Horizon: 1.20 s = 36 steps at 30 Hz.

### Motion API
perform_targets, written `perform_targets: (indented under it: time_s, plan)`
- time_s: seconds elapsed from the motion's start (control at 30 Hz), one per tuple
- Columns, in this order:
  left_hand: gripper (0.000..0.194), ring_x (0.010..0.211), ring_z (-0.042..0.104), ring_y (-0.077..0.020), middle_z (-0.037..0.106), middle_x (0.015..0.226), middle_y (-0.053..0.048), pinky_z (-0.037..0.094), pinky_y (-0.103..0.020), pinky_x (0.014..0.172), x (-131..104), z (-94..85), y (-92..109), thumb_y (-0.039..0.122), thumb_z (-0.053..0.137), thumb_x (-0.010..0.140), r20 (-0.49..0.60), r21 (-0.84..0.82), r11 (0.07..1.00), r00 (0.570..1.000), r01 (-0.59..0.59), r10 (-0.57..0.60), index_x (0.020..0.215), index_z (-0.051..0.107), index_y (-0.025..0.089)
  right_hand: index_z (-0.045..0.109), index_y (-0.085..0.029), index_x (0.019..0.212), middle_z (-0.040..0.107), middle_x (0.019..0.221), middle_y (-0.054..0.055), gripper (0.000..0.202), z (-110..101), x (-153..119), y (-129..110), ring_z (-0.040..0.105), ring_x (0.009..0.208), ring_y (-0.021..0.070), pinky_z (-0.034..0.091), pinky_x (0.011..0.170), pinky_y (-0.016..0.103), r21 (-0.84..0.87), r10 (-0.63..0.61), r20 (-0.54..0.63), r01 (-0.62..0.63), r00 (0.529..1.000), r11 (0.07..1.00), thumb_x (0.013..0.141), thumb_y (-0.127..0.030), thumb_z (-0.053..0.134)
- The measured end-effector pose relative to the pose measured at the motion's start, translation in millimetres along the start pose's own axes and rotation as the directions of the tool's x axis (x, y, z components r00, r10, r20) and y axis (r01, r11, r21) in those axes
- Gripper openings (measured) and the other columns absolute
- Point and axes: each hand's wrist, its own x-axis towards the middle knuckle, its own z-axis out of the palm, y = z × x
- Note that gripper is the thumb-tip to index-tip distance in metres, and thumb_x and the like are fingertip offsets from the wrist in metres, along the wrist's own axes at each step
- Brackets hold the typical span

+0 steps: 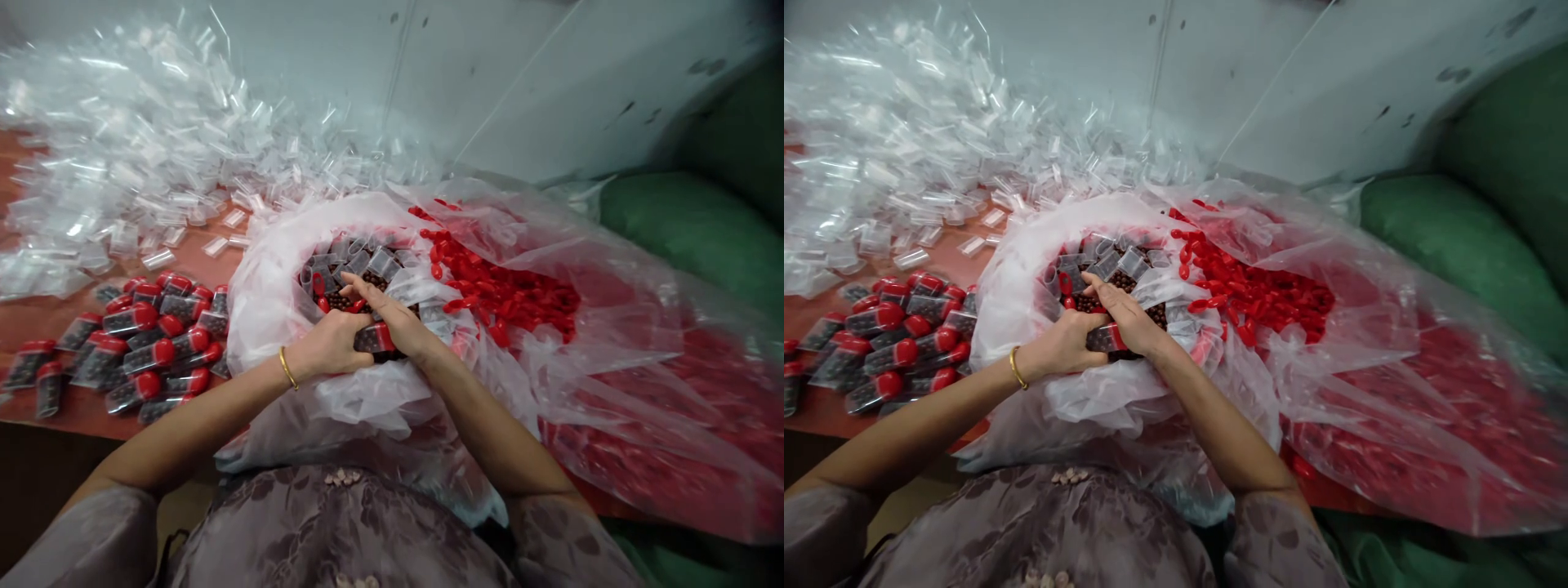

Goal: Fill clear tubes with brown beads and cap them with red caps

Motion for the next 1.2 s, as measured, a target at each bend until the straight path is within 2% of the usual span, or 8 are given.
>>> perform_targets:
  time_s: [0.27,0.43,0.57,0.67,0.77,0.87,1.03,1.2]
  plan:
    - [0.013,0.052,0.039,-0.0069,0.049,0.058,0.005,0.033,-0.019,0.051,-10,-2.0,0,0.025,0.062,0.067,-0.254,-0.202,0.977,0.967,-0.074,0.021,0.068,0.054,0.014,0.06,-0.022,0.125,0.066,0.111,0.007,0.077,6,22,-17,0.06,0.107,0.0203,0.047,0.095,0.04,0.12,-0.081,-0.07,0.089,0.994,0.989,0.092,-0.063,0.003]
    - [0.027,0.058,0.047,-0.0093,0.055,0.064,0.003,0.036,-0.02,0.055,-68,-45.5,-22,0.041,0.062,0.076,-0.516,-0.097,0.966,0.819,0.238,-0.253,0.082,0.06,0.015,0.067,-0.017,0.103,0.069,0.102,0.005,0.031,-13,38,-4,0.061,0.098,0.0208,0.047,0.09,0.037,-0.305,-0.244,-0.105,0.202,0.964,0.931,0.082,-0.028,0.047]
    - [0.032,0.056,0.049,-0.0133,0.054,0.06,0.003,0.032,-0.022,0.052,-137,-92.3,-62,0.05,0.061,0.076,-0.573,0.251,0.65,0.652,0.717,-0.497,0.078,0.06,0.018,0.069,-0.014,0.103,0.069,0.106,0.01,0.037,-14,23,8,0.058,0.1,0.0251,0.043,0.09,0.04,-0.734,-0.225,0.168,0.274,0.96,0.621,0.072,-0.009,0.051]
    - [0.034,0.073,0.059,-0.0227,0.064,0.076,-0.005,0.039,-0.027,0.057,-160,-110.6,-82,0.049,0.06,0.077,-0.583,0.536,0.454,0.701,0.712,-0.411,0.087,0.062,0.017,0.068,-0.014,0.106,0.066,0.112,0.014,0.03,-7,18,12,0.055,0.106,0.0287,0.04,0.09,0.043,-0.863,-0.127,0.242,0.273,0.962,0.425,0.08,-0.015,0.052]
    - [0.032,0.095,0.061,-0.0253,0.067,0.099,-0.011,0.048,-0.033,0.077,-141,-109.3,-71,0.041,0.055,0.084,-0.621,0.642,0.549,0.783,0.536,-0.04,0.102,0.063,0.016,0.067,-0.014,0.102,0.067,0.11,0.014,0.024,-4,20,14,0.054,0.107,0.0286,0.037,0.091,0.043,-0.869,-0.108,0.265,0.286,0.958,0.405,0.085,-0.018,0.051]
    - [0.022,0.088,0.061,-0.0194,0.068,0.093,-0.007,0.048,-0.032,0.082,-92,-93.5,-34,0.031,0.048,0.09,-0.488,0.685,0.684,0.855,0.251,0.174,0.098,0.065,0.018,0.064,-0.015,0.095,0.068,0.097,0.011,0.019,-9,17,16,0.056,0.098,0.0249,0.037,0.091,0.04,-0.789,-0.215,0.145,0.244,0.966,0.563,0.084,-0.014,0.049]
    - [0.026,0.085,0.06,-0.0198,0.065,0.091,-0.011,0.047,-0.031,0.077,3,-55.9,5,0.015,0.039,0.092,-0.006,0.711,0.702,0.998,-0.042,0.066,0.095,0.064,0.014,0.055,-0.022,0.092,0.057,0.076,-0.001,0.011,-18,-2,24,0.052,0.068,0.0143,0.04,0.067,0.028,-0.241,-0.216,-0.344,0.136,0.914,0.961,0.085,-0.029,0.051]
    - [0.03,0.082,0.062,-0.0203,0.062,0.096,-0.015,0.045,-0.028,0.067,61,-38.5,-10,0.012,0.033,0.092,-0.059,0.745,0.653,0.989,0.136,-0.139,0.104,0.06,0.01,0.053,-0.021,0.083,0.05,0.06,-0.006,0.013,-22,-11,30,0.043,0.054,0.0103,0.036,0.056,0.025,0.078,-0.065,-0.519,0.122,0.852,0.989,0.076,-0.031,0.056]
